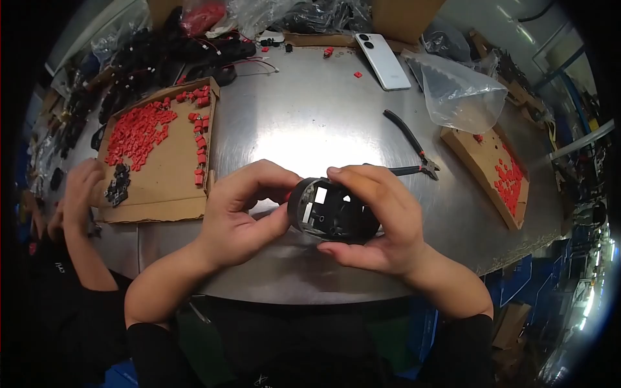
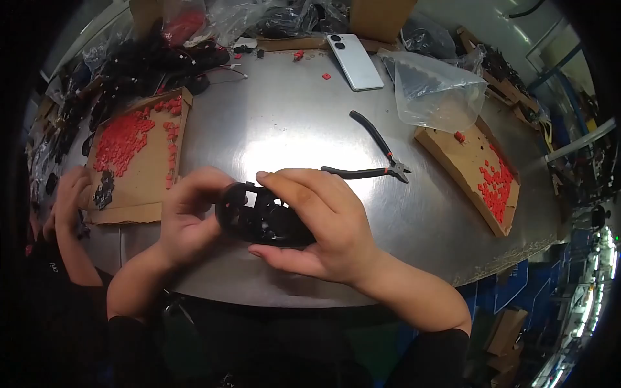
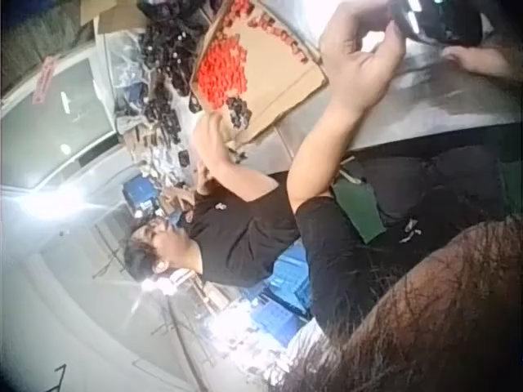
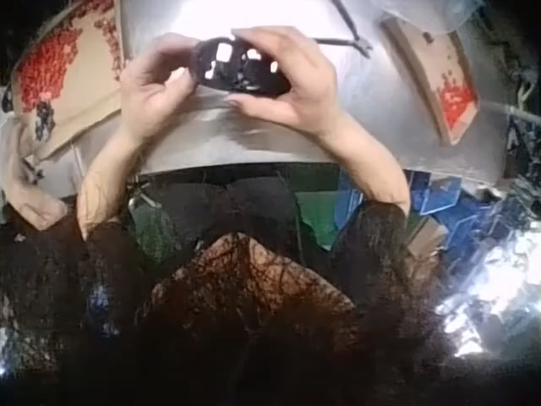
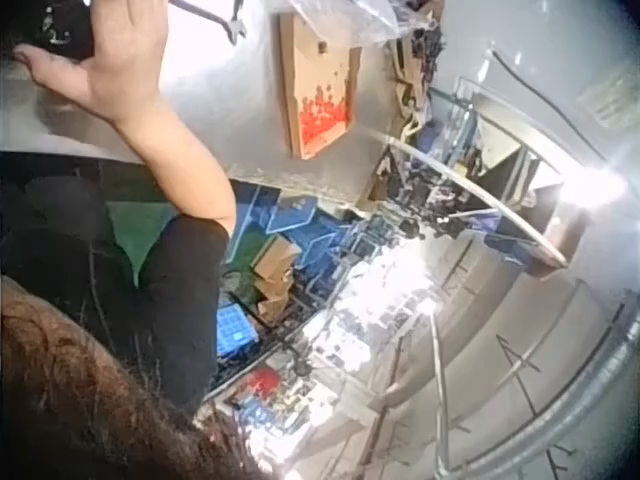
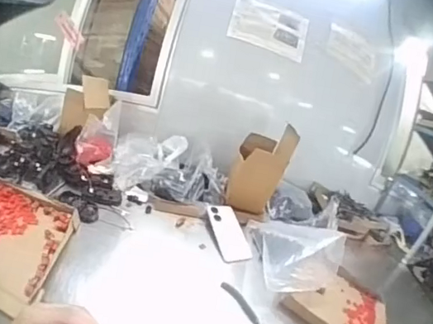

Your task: Assembling small electronic components into a plastic housing and using pliers to secure or trim parts.

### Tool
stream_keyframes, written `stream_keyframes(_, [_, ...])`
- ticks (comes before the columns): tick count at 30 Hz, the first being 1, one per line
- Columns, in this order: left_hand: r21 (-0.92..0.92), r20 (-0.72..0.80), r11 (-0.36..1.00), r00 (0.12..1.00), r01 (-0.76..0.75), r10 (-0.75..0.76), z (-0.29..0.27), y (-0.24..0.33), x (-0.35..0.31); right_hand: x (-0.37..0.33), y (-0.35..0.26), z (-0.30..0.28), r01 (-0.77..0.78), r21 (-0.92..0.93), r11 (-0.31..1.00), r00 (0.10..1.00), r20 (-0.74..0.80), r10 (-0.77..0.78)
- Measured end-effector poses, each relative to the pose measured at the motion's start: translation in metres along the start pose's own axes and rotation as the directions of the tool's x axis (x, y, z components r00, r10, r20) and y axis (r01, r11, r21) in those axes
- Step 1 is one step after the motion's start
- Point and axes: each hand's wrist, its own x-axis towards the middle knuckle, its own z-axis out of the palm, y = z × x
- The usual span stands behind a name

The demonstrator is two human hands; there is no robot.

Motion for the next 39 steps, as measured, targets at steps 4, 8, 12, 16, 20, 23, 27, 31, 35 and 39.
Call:
stream_keyframes(4, [0.080,0.084,0.997,0.996,-0.001,-0.006,-0.002,0.004,0.003,0.002,-0.004,-0.003,0.079,-0.079,0.994,0.995,-0.049,-0.083])
stream_keyframes(8, [-0.009,0.044,0.999,0.999,0.031,-0.031,0.004,0.000,0.001,0.001,-0.007,-0.004,0.094,-0.116,0.989,0.995,-0.021,-0.097])
stream_keyframes(12, [-0.022,0.038,0.999,0.999,0.024,-0.023,0.001,-0.002,0.000,0.001,-0.007,-0.004,0.048,-0.104,0.993,0.999,0.001,-0.048])
stream_keyframes(16, [-0.067,0.085,0.998,0.996,0.017,-0.011,0.001,0.001,0.000,0.000,-0.009,-0.004,0.047,-0.090,0.995,0.999,0.006,-0.047])
stream_keyframes(20, [-0.168,0.077,0.984,0.996,0.056,-0.044,0.003,-0.001,-0.002,0.001,-0.009,-0.002,0.064,-0.086,0.994,0.998,0.007,-0.064])
stream_keyframes(23, [-0.146,0.068,0.983,0.992,0.114,-0.105,0.004,-0.003,-0.003,0.000,-0.008,-0.002,0.092,-0.114,0.989,0.996,-0.004,-0.093])
stream_keyframes(27, [-0.143,0.023,0.984,0.995,0.102,-0.100,0.005,-0.001,-0.002,0.000,-0.010,-0.002,0.094,-0.127,0.987,0.995,0.004,-0.095])
stream_keyframes(31, [0.067,0.097,0.998,0.995,0.007,-0.014,-0.001,0.002,0.003,0.000,-0.012,-0.004,0.075,-0.162,0.984,0.997,0.038,-0.070])
stream_keyframes(35, [0.040,0.107,0.999,0.994,-0.010,0.006,0.000,0.001,0.002,0.002,-0.014,-0.007,0.056,-0.136,0.989,0.996,0.082,-0.045])
stream_keyframes(39, [-0.110,0.083,0.986,0.990,0.124,-0.115,0.005,0.000,-0.003,0.000,-0.007,-0.002,0.050,-0.032,0.998,0.997,0.056,-0.049])
